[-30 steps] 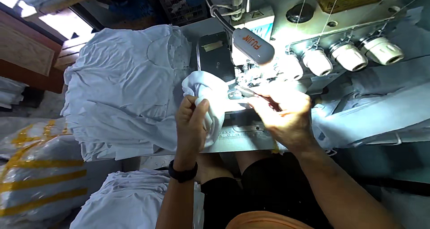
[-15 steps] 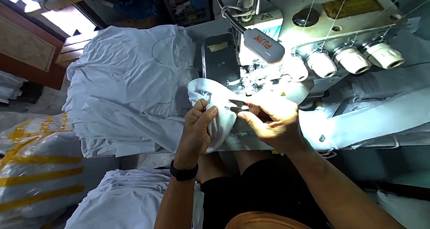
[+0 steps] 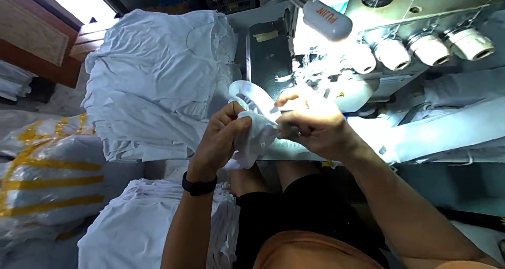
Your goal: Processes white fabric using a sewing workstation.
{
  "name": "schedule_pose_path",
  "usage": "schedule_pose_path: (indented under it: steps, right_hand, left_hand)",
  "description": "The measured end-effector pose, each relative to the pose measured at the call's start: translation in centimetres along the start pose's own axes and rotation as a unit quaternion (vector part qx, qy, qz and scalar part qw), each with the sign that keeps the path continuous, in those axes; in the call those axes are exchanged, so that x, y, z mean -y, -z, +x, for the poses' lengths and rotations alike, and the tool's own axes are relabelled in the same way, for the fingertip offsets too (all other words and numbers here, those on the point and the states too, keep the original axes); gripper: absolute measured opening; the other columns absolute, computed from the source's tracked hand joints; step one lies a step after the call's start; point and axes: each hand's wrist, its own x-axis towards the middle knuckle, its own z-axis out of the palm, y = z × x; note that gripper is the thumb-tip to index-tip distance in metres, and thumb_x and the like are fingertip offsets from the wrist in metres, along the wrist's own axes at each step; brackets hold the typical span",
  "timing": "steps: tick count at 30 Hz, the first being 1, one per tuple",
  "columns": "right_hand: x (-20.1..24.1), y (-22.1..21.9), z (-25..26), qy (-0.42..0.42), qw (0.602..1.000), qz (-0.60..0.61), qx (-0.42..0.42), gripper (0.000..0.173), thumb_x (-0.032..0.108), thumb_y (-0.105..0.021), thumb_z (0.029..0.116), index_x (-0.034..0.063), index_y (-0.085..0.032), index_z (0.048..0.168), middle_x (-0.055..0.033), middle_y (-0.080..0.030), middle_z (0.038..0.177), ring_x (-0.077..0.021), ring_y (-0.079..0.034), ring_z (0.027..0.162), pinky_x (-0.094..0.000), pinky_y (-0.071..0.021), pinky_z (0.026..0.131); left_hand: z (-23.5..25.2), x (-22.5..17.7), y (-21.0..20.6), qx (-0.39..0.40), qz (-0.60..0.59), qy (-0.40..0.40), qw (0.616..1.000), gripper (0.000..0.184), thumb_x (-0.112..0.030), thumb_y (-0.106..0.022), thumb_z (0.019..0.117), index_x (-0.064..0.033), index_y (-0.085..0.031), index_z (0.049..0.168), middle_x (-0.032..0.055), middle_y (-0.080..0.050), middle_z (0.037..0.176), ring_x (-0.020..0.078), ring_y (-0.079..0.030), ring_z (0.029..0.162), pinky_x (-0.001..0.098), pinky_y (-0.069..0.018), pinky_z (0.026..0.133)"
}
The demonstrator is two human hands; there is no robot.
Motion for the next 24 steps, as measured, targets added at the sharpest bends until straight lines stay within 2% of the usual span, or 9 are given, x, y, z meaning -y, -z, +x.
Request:
schedule_pose_path:
  steps: [4, 6, 8, 10, 14, 18, 21, 22, 24]
  right_hand:
    - [0.5, -1.9, -2.6, -0.022, 0.988, 0.126, 0.088, 0.011, 0.006, -0.065, 0.0942, -0.0019, -0.067, 0.088, -0.0020, -0.062, 0.080, 0.0008, -0.056, 0.073, -0.0122, -0.0491, 0.067]
    - [0.6, -2.7, -4.7, -0.086, 0.979, 0.152, 0.101, 0.015, 0.010, -0.066, 0.0944, -0.0018, -0.068, 0.085, 0.0012, -0.059, 0.073, 0.0049, -0.051, 0.066, -0.0087, -0.0435, 0.061]
    - [0.8, -3.7, -6.7, -0.130, 0.976, 0.139, 0.103, 0.017, 0.012, -0.067, 0.0948, -0.0017, -0.070, 0.086, -0.0002, -0.062, 0.074, 0.0045, -0.052, 0.066, -0.0090, -0.0433, 0.061]
    - [1.1, -4.5, -8.0, -0.134, 0.979, 0.115, 0.102, 0.017, 0.012, -0.066, 0.0952, -0.0021, -0.072, 0.090, -0.0028, -0.064, 0.075, 0.0023, -0.054, 0.068, -0.0104, -0.0446, 0.063]
    - [2.2, -5.2, -8.7, -0.099, 0.987, 0.055, 0.114, 0.015, 0.012, -0.065, 0.0934, 0.0006, -0.074, 0.094, -0.0043, -0.063, 0.074, -0.0054, -0.056, 0.067, -0.0173, -0.0470, 0.063]
    - [3.2, -5.8, -8.6, -0.071, 0.988, -0.004, 0.140, 0.013, 0.009, -0.064, 0.0911, 0.0028, -0.074, 0.095, -0.0067, -0.070, 0.077, -0.0134, -0.065, 0.066, -0.0275, -0.0521, 0.060]
    - [3.3, -6.6, -9.4, -0.063, 0.988, -0.062, 0.126, 0.010, 0.003, -0.065, 0.0850, 0.0018, -0.073, 0.091, -0.0083, -0.069, 0.074, -0.0191, -0.066, 0.062, -0.0338, -0.0517, 0.053]
    - [3.2, -6.8, -9.7, -0.063, 0.987, -0.079, 0.125, 0.010, 0.002, -0.066, 0.0837, 0.0015, -0.073, 0.091, -0.0088, -0.069, 0.074, -0.0207, -0.067, 0.061, -0.0358, -0.0514, 0.051]
    - [3.0, -6.9, -10.4, -0.066, 0.985, -0.094, 0.126, 0.012, 0.001, -0.065, 0.0841, 0.0017, -0.073, 0.093, -0.0087, -0.070, 0.076, -0.0214, -0.067, 0.061, -0.0367, -0.0517, 0.050]
  left_hand:
    - [-3.1, -0.6, 2.2, 0.060, 0.120, 0.065, 0.989, 0.010, -0.007, -0.057, 0.0981, -0.0134, -0.059, 0.092, -0.0058, -0.058, 0.067, -0.0026, -0.054, 0.055, 0.0124, -0.0457, 0.050]
    - [-4.8, -0.3, 2.8, 0.057, 0.219, 0.094, 0.969, 0.019, -0.014, -0.057, 0.1008, -0.0109, -0.060, 0.082, -0.0049, -0.052, 0.060, -0.0021, -0.046, 0.048, 0.0124, -0.0374, 0.045]
    - [-6.1, 0.3, 2.6, -0.015, 0.329, 0.072, 0.941, 0.021, -0.016, -0.059, 0.1025, -0.0057, -0.063, 0.085, 0.0022, -0.058, 0.064, 0.0052, -0.049, 0.049, 0.0189, -0.0400, 0.045]
    - [-7.2, 0.7, 1.8, -0.117, 0.394, 0.054, 0.910, 0.012, -0.013, -0.067, 0.0971, -0.0032, -0.061, 0.098, 0.0098, -0.065, 0.078, 0.0151, -0.059, 0.056, 0.0286, -0.0494, 0.048]
    - [-7.2, 2.3, 0.6, -0.200, 0.486, 0.111, 0.843, 0.061, -0.016, -0.089, 0.0789, -0.0011, -0.054, 0.127, 0.0224, -0.060, 0.119, 0.0348, -0.066, 0.087, 0.0497, -0.0569, 0.068]
    - [-4.9, 3.3, -1.5, -0.154, 0.521, -0.060, 0.837, 0.015, -0.004, -0.067, 0.0915, 0.0036, -0.067, 0.104, 0.0180, -0.066, 0.100, 0.0254, -0.065, 0.083, 0.0387, -0.0543, 0.071]
    - [-3.6, 1.7, -2.9, -0.044, 0.468, -0.069, 0.880, 0.055, -0.010, -0.075, 0.0884, 0.0065, -0.055, 0.136, 0.0221, -0.057, 0.139, 0.0268, -0.061, 0.123, 0.0372, -0.0533, 0.097]
    - [-3.6, 1.5, -2.8, -0.033, 0.480, -0.063, 0.874, 0.055, -0.009, -0.075, 0.0888, 0.0057, -0.054, 0.137, 0.0217, -0.056, 0.141, 0.0275, -0.059, 0.126, 0.0381, -0.0517, 0.100]
    - [-4.7, 1.4, -2.4, -0.033, 0.513, -0.084, 0.853, 0.025, -0.003, -0.071, 0.0900, 0.0032, -0.065, 0.114, 0.0174, -0.067, 0.112, 0.0239, -0.066, 0.098, 0.0360, -0.0554, 0.082]
